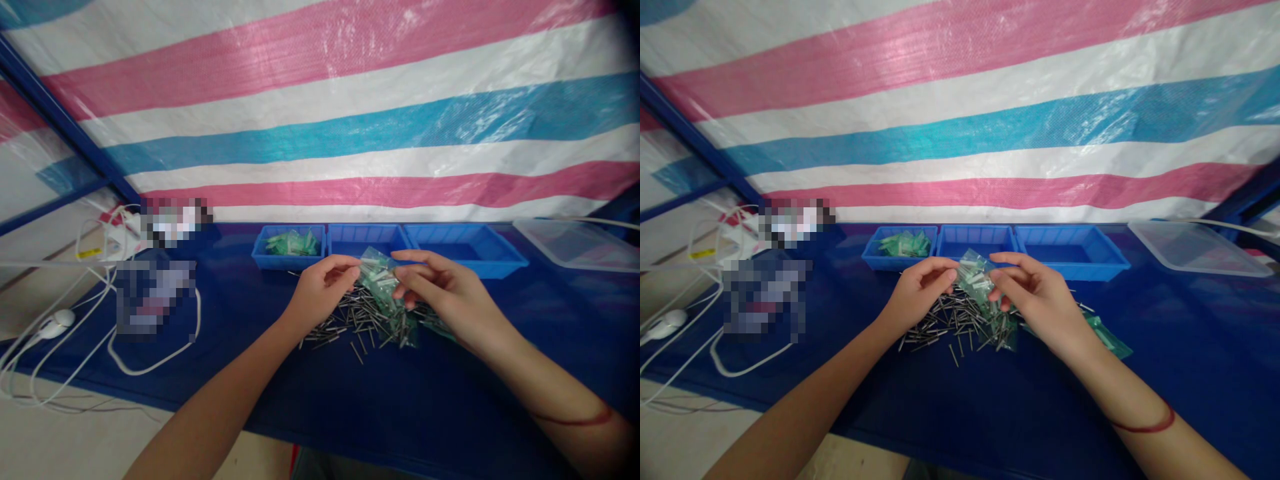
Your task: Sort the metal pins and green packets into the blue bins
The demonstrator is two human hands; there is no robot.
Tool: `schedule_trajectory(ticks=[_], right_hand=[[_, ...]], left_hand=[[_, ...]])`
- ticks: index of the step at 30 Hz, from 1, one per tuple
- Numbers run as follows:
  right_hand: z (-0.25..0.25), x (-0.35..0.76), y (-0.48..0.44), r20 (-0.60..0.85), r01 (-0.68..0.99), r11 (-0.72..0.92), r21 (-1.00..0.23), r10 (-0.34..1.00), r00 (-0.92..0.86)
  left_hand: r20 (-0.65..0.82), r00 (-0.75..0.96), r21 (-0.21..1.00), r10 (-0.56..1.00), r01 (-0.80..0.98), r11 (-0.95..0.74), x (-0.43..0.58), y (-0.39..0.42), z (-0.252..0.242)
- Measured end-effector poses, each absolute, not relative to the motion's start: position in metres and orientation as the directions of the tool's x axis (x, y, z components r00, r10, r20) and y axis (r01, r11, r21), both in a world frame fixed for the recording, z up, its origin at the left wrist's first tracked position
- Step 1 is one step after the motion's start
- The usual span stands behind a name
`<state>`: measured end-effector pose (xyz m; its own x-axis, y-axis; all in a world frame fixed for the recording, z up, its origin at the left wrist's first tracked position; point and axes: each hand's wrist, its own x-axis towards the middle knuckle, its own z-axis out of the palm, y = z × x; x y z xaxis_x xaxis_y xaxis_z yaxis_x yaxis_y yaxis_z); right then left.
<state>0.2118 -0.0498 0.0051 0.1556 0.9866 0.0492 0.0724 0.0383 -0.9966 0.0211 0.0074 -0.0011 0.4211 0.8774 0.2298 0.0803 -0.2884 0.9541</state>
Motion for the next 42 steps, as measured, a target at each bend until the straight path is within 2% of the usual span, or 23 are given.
schedule_trajectory(ticks=[5, 9, 14, 20, 30, 37, 42], right_hand=[[0.004, 0.212, -0.049, 0.037, 0.097, 0.022, -0.995, 0.988, 0.152], [0.003, 0.214, -0.049, 0.105, 0.159, 0.081, -0.984, 0.982, 0.154], [0.0, 0.218, -0.049, 0.217, 0.285, 0.163, -0.944, 0.962, 0.169], [0.005, 0.214, -0.052, 0.124, 0.16, 0.104, -0.982, 0.985, 0.119], [0.007, 0.218, -0.053, 0.157, 0.211, 0.13, -0.969, 0.981, 0.116], [0.007, 0.214, -0.052, 0.177, 0.201, 0.149, -0.968, 0.976, 0.126], [0.003, 0.215, -0.051, 0.184, 0.194, 0.155, -0.969, 0.972, 0.147]], left_hand=[[0.218, 0.406, 0.944, 0.888, 0.144, -0.298, 0.021, 0.009, -0.004], [0.19, 0.423, 0.938, 0.886, 0.189, -0.292, 0.02, 0.012, -0.007], [0.235, 0.423, 0.917, 0.875, 0.201, -0.343, 0.018, 0.014, -0.01], [0.229, 0.453, 0.914, 0.861, 0.205, -0.351, 0.018, 0.014, -0.011], [0.144, 0.436, 0.956, 0.888, 0.171, -0.239, 0.022, 0.009, 0.001], [0.171, 0.406, 0.959, 0.897, 0.14, -0.246, 0.023, 0.011, -0.005], [0.248, 0.345, 0.948, 0.905, 0.106, -0.301, 0.02, 0.017, -0.002]])
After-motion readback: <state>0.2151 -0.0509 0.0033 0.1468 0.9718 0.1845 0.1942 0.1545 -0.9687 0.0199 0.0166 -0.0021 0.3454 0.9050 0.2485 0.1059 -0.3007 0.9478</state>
